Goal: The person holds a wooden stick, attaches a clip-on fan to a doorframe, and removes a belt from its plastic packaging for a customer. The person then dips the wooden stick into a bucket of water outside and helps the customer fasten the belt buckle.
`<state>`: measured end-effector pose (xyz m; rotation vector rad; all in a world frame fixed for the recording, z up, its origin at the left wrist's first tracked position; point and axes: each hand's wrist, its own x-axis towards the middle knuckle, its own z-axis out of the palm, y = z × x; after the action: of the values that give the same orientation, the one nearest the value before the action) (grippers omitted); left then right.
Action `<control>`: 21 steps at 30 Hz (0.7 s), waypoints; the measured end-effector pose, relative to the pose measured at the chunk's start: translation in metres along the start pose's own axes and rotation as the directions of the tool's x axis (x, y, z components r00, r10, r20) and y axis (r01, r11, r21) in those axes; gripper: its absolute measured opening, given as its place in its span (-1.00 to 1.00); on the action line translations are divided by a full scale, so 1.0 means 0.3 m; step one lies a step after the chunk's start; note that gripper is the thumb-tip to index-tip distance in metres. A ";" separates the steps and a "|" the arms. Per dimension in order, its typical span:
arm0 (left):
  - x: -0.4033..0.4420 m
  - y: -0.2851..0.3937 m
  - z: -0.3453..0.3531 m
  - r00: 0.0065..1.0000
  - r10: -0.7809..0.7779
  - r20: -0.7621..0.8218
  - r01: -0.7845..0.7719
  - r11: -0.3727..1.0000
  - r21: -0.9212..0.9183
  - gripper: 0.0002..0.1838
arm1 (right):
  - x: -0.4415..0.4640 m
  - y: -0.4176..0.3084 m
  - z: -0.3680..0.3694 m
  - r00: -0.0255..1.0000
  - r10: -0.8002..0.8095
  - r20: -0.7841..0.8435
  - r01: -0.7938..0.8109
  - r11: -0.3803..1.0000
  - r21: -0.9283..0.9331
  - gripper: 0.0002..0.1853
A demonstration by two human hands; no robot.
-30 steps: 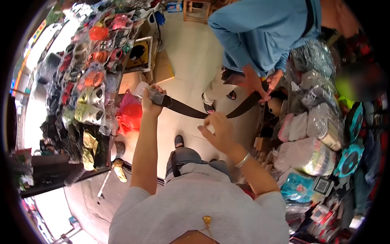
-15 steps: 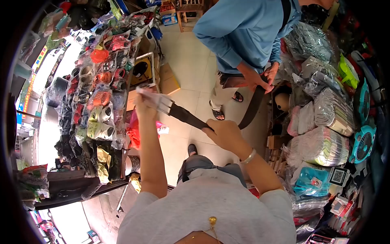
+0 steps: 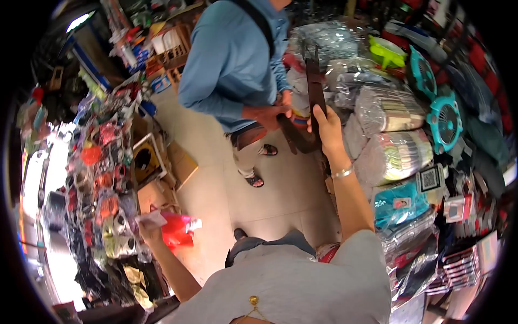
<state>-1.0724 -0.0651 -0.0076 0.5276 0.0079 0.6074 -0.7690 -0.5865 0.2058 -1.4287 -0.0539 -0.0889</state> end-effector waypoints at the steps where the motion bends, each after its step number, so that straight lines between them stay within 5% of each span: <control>1: -0.022 -0.007 -0.004 0.998 -0.060 0.025 0.062 0.994 -0.092 -0.76 | 0.050 0.022 -0.040 1.000 -0.007 -0.011 0.007 1.000 0.006 -0.75; 9: -0.211 -0.006 -0.140 0.961 0.046 -0.273 -0.022 0.996 0.089 -0.79 | 0.239 0.151 -0.230 0.956 0.287 0.058 -0.292 0.948 0.125 -0.75; 14: -0.345 0.022 -0.190 0.986 0.030 -0.161 -0.020 0.998 0.063 -0.78 | 0.217 0.226 -0.266 0.931 0.365 0.001 -0.357 0.908 0.221 -0.67; 16: -0.374 0.013 -0.196 0.989 0.026 -0.145 -0.016 0.997 0.069 -0.77 | 0.237 0.314 -0.318 0.909 0.416 0.014 -0.410 0.891 0.196 -0.65; 18: -0.410 -0.004 -0.143 0.915 0.105 -0.390 -0.058 0.990 0.131 -0.76 | 0.198 0.304 -0.339 0.883 0.469 -0.018 -0.467 0.882 0.072 -0.61; 21: -0.409 -0.041 -0.162 0.970 0.013 -0.243 0.059 0.955 0.289 -0.79 | 0.125 0.307 -0.366 0.850 0.525 -0.047 -0.527 0.849 -0.038 -0.57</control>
<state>-1.1746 -0.1178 -0.0732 0.7387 0.3412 0.6489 -0.7248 -0.6834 0.1029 -1.4460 0.3744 0.3428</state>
